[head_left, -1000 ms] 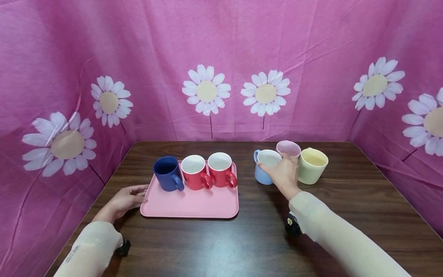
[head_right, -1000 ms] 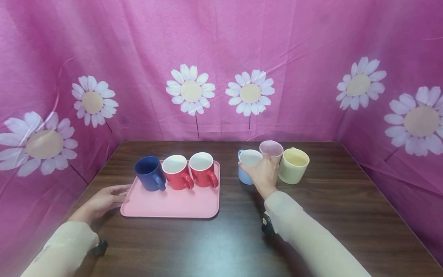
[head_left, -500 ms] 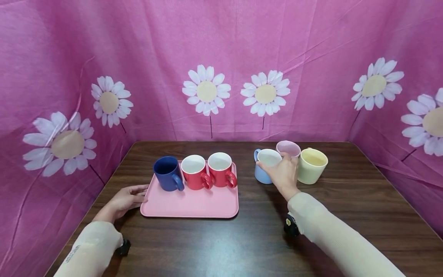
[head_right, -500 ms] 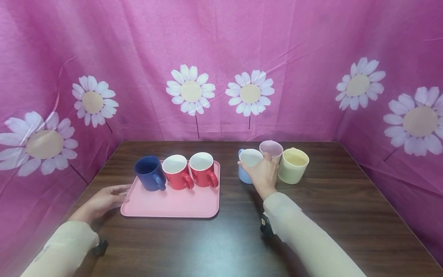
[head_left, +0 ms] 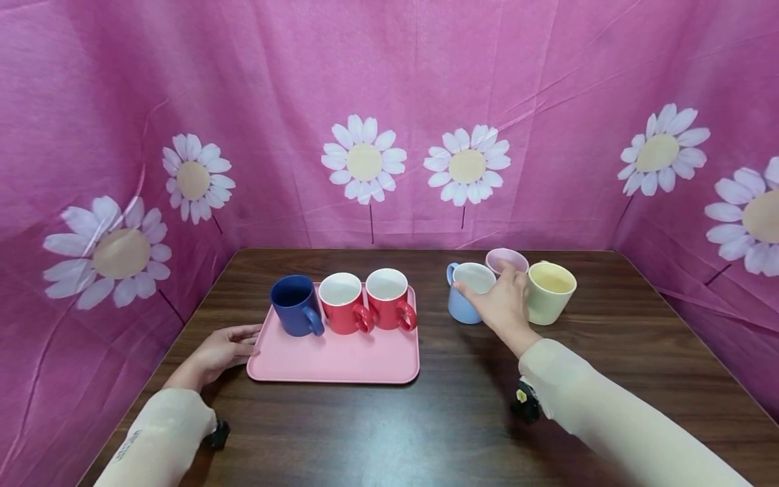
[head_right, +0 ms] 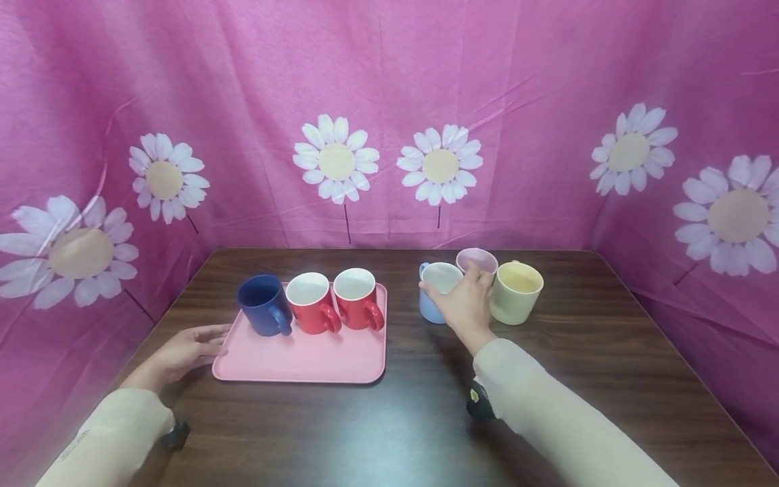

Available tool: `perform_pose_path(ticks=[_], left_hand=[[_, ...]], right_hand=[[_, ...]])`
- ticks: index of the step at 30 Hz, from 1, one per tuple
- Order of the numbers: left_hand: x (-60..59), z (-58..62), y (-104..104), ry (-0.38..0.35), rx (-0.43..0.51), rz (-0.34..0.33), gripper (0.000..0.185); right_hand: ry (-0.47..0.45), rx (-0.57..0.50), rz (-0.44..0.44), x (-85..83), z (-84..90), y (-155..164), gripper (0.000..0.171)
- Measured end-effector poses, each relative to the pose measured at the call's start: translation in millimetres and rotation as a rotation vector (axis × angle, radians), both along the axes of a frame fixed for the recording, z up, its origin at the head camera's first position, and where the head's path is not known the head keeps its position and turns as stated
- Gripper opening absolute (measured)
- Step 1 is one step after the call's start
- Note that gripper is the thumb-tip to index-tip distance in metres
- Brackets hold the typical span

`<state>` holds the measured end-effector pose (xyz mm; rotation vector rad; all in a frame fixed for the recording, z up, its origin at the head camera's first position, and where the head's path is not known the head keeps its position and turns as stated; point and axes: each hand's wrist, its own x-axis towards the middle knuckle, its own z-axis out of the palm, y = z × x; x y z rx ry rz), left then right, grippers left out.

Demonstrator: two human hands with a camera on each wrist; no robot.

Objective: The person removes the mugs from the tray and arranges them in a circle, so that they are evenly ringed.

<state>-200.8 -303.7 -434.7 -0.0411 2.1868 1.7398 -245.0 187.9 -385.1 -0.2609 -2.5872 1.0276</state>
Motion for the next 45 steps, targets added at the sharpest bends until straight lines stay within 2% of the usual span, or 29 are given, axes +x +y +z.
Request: perform_pose_path(ticks=[8, 15, 23, 34, 45], left_hand=[[0.0, -2.2, -2, 0.008, 0.008, -0.010, 0.063], [0.1, -3.2, -4, 0.009, 0.008, -0.009, 0.063], [0.7, -1.6, -1, 0.013, -0.013, -0.009, 0.064], [-0.3, -1.3, -1, 0.004, -0.009, -0.006, 0.064], [-2.6, -1.1, 0, 0.006, -0.027, 0.004, 0.064]], right_hand=[[0.019, 0.040, 0.077, 17.0, 7.6, -9, 0.100], [-0.002, 0.073, 0.154, 27.6, 7.6, -21, 0.093], [0.002, 0.075, 0.258, 33.0, -0.6, -34, 0.080], [-0.023, 0.061, 0.440, 24.1, -16.2, -49, 0.055], [-0.143, -0.009, 0.540, 9.7, -13.5, -58, 0.040]])
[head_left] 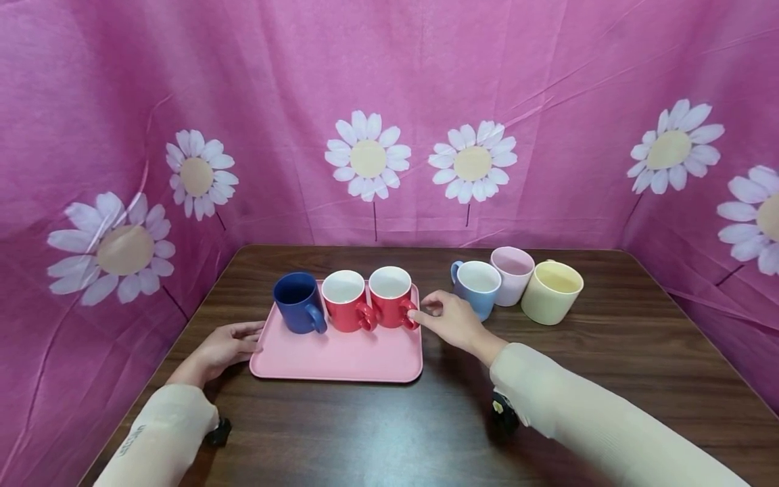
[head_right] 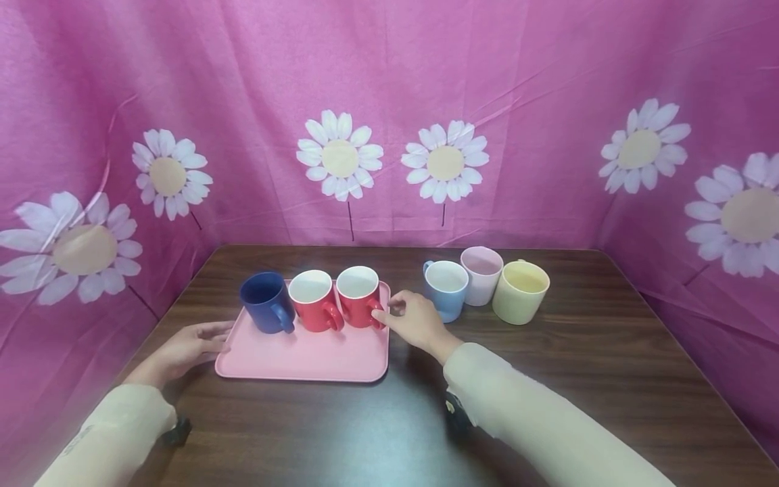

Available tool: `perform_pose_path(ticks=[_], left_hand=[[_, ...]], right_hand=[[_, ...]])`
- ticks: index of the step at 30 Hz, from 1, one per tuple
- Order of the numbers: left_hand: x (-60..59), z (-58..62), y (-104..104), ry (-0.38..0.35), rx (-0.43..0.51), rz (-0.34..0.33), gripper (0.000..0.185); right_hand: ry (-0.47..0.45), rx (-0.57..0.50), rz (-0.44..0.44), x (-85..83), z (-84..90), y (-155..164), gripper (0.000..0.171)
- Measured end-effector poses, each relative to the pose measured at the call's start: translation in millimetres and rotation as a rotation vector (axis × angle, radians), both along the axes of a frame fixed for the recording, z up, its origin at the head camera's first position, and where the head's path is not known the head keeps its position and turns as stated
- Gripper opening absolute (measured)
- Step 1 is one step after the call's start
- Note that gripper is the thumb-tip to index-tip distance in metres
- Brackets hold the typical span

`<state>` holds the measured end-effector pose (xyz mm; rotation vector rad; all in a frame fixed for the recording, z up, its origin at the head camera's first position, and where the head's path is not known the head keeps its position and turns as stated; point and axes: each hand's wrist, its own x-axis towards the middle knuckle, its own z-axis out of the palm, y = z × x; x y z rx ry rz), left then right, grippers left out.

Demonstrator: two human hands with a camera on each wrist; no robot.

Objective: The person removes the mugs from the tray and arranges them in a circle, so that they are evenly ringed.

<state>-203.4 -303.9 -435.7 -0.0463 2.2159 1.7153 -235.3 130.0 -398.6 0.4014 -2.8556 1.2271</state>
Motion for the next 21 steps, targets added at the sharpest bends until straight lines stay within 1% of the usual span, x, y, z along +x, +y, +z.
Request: perform_pose_path(ticks=[4, 8, 14, 18, 21], left_hand=[[-2.0, -1.3, -1, 0.003, -0.003, -0.002, 0.065], [-2.6, -1.7, -1, -0.001, -0.002, 0.004, 0.065], [-0.8, -0.6, 0, 0.002, 0.009, -0.005, 0.065], [0.2, -0.2, 1, 0.002, 0.012, -0.004, 0.065], [0.2, -0.4, 1, 0.004, 0.015, -0.003, 0.065]], right_hand=[[-0.064, -0.019, 0.048, -6.3, 1.6, 1, 0.038], [-0.108, -0.025, 0.095, -12.6, 2.0, 1, 0.037], [-0.146, -0.047, 0.184, -21.0, 1.8, 1, 0.033], [-0.181, -0.041, 0.226, -26.4, 2.0, 0, 0.029], [-0.188, -0.046, 0.258, -30.2, 1.7, -1, 0.026]])
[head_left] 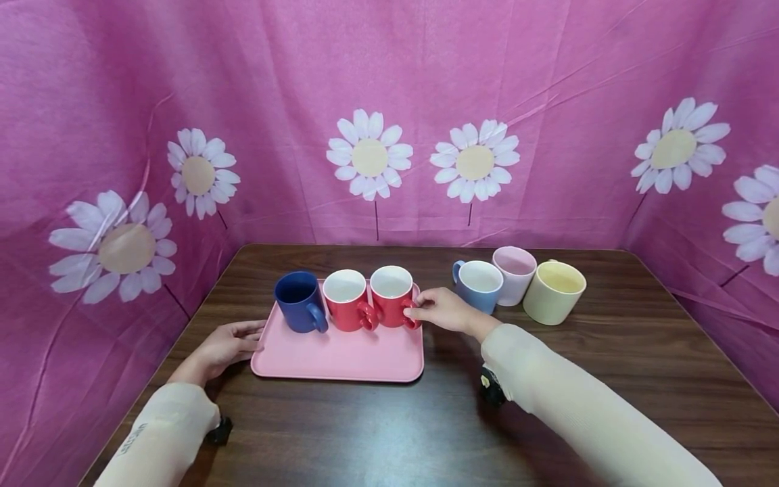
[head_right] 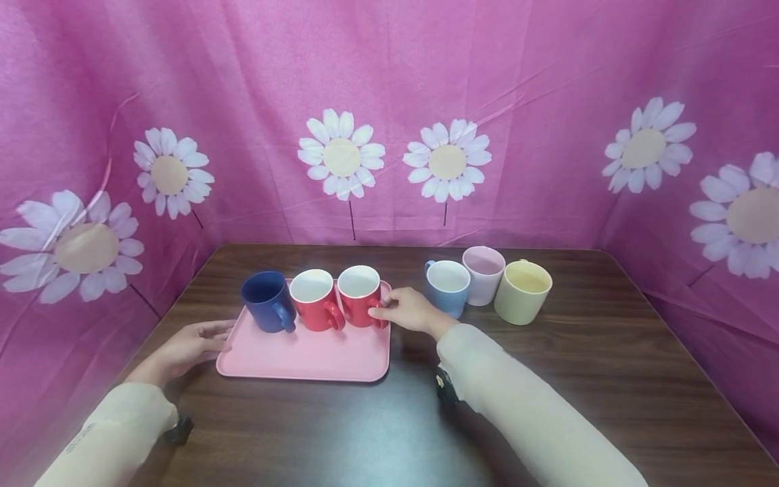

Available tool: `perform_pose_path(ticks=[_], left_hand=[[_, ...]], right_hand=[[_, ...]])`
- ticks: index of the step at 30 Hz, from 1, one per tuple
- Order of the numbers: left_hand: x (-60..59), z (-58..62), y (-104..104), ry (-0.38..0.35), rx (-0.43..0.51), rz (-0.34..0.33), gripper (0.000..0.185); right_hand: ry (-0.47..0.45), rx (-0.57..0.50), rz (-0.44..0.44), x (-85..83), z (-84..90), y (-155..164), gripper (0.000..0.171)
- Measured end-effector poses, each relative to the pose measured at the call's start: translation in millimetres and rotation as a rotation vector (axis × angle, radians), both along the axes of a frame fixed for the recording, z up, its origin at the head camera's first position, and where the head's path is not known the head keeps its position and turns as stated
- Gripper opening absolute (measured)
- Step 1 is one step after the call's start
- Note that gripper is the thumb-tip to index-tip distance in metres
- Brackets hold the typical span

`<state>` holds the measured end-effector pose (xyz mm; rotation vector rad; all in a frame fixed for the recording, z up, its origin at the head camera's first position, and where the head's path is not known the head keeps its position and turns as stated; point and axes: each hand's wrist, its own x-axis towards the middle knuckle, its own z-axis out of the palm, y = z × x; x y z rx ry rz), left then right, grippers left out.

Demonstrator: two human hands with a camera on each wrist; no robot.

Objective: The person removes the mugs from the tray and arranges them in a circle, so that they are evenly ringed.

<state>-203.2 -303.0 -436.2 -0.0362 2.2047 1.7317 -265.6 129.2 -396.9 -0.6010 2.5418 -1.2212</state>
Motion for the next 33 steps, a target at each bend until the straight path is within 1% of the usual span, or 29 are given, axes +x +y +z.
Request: perform_pose_path(ticks=[2, 6, 14, 17, 21, 27, 33], left_hand=[[-0.4, -0.1, 0.1, 0.001, 0.003, 0.002, 0.064], [-1.0, -0.9, 0.0, -0.002, 0.006, 0.003, 0.065], [-0.7, -0.1, 0.7, 0.000, 0.011, 0.003, 0.064], [-0.1, 0.6, 0.9, -0.001, 0.009, 0.004, 0.064], [0.6, 1.4, 1.1, -0.008, -0.001, 0.009, 0.064], [1.1, 3.1, 1.2, -0.012, -0.015, 0.010, 0.064], [2.2, 3.4, 2.0, -0.005, -0.021, 0.003, 0.064]], right_hand=[[0.003, -0.017, 0.023, -2.1, 0.0, 0.1, 0.025], [-0.021, -0.062, 0.065, -5.7, 0.0, 0.3, 0.023], [-0.120, -0.114, 0.136, -9.4, 3.9, 1.3, 0.020], [-0.138, -0.125, 0.155, -10.4, 5.2, 1.9, 0.019], [-0.175, -0.159, 0.166, -10.8, 5.1, 2.4, 0.018], [-0.247, -0.241, 0.145, -10.0, 3.3, 3.5, 0.022], [-0.269, -0.277, 0.141, -10.4, 1.0, 4.4, 0.024]])
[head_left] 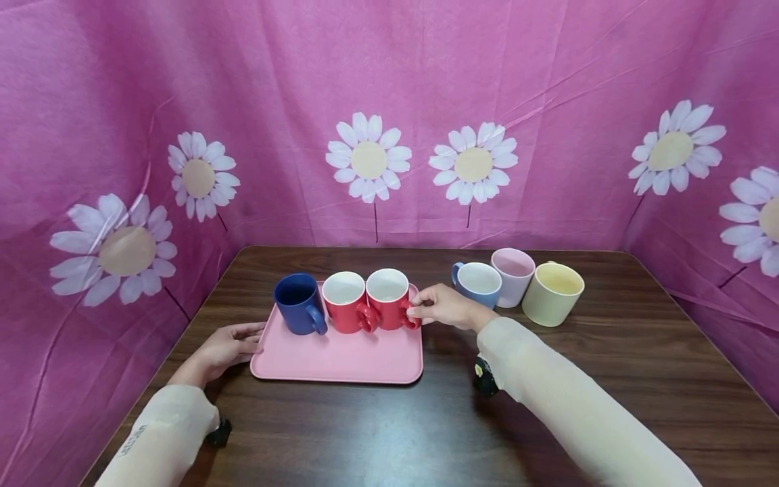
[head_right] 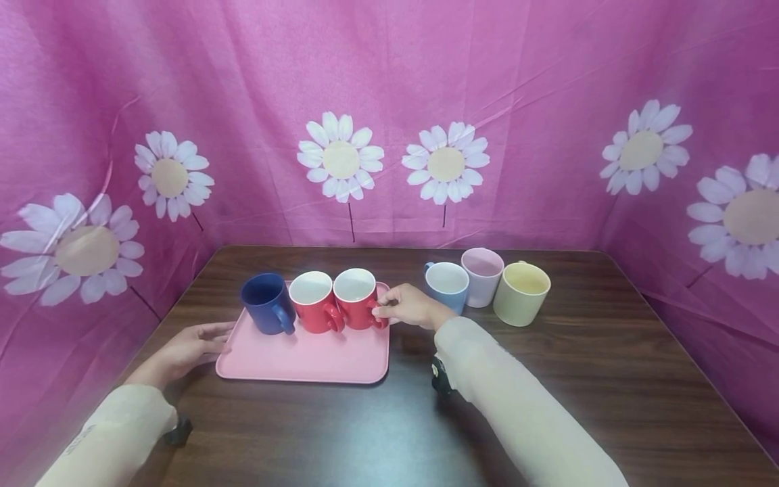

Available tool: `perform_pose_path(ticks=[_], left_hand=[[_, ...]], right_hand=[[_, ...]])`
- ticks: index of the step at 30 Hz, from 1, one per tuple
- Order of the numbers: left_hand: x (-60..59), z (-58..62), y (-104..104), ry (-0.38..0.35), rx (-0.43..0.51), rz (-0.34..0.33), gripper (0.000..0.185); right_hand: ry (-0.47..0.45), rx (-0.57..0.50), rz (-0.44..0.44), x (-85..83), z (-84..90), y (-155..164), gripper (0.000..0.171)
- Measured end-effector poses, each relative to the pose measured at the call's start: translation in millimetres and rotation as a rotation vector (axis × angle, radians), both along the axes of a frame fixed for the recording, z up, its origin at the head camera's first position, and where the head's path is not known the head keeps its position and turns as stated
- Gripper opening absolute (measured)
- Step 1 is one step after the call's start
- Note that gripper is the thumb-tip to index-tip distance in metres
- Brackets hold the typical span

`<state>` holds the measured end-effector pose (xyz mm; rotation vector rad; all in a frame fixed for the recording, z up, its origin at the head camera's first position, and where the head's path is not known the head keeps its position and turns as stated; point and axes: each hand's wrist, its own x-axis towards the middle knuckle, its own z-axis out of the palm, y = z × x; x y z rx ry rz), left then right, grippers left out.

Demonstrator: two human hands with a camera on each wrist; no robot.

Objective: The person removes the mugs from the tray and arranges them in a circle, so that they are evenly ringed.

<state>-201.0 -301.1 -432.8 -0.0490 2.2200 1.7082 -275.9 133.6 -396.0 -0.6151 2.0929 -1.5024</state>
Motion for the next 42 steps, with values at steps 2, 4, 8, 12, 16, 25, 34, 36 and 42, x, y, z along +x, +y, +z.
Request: perform_pose_path(ticks=[2, 4, 8, 12, 16, 25, 34, 36, 42], left_hand=[[0.1, -0.1, 0, 0.002, 0.004, 0.002, 0.064], [0.1, 0.1, 0, 0.004, 0.008, 0.000, 0.064], [0.0, 0.7, 0, 0.005, 0.012, 0.000, 0.063], [-0.2, 0.5, 1, 0.006, 0.011, -0.003, 0.063], [-0.7, 0.1, 1, 0.008, 0.011, -0.008, 0.064], [-1.1, 0.2, 1, 0.007, 0.007, -0.011, 0.064], [-1.6, -2.8, -2, -0.005, 0.018, -0.004, 0.063], [-1.5, -3.3, -2, -0.002, 0.019, -0.003, 0.063], [-0.5, -3.9, -2, -0.002, 0.022, -0.001, 0.064]], right_hand=[[-0.002, -0.016, 0.004, 0.8, -1.3, 1, 0.025], [-0.004, -0.037, 0.010, 1.9, -2.6, 2, 0.025], [-0.006, -0.065, 0.018, 3.2, -4.6, 5, 0.024], [-0.001, -0.077, 0.024, 4.2, -6.5, 8, 0.023], [0.016, -0.073, 0.019, 5.7, -8.3, 13, 0.023], [0.101, -0.052, 0.007, 11.6, -2.4, 27, 0.021], [0.141, -0.028, 0.045, 20.7, 1.0, 46, 0.020], [0.132, -0.021, 0.053, 23.4, 3.0, 52, 0.020], [0.123, -0.025, 0.105, 30.8, 7.0, 76, 0.020]])
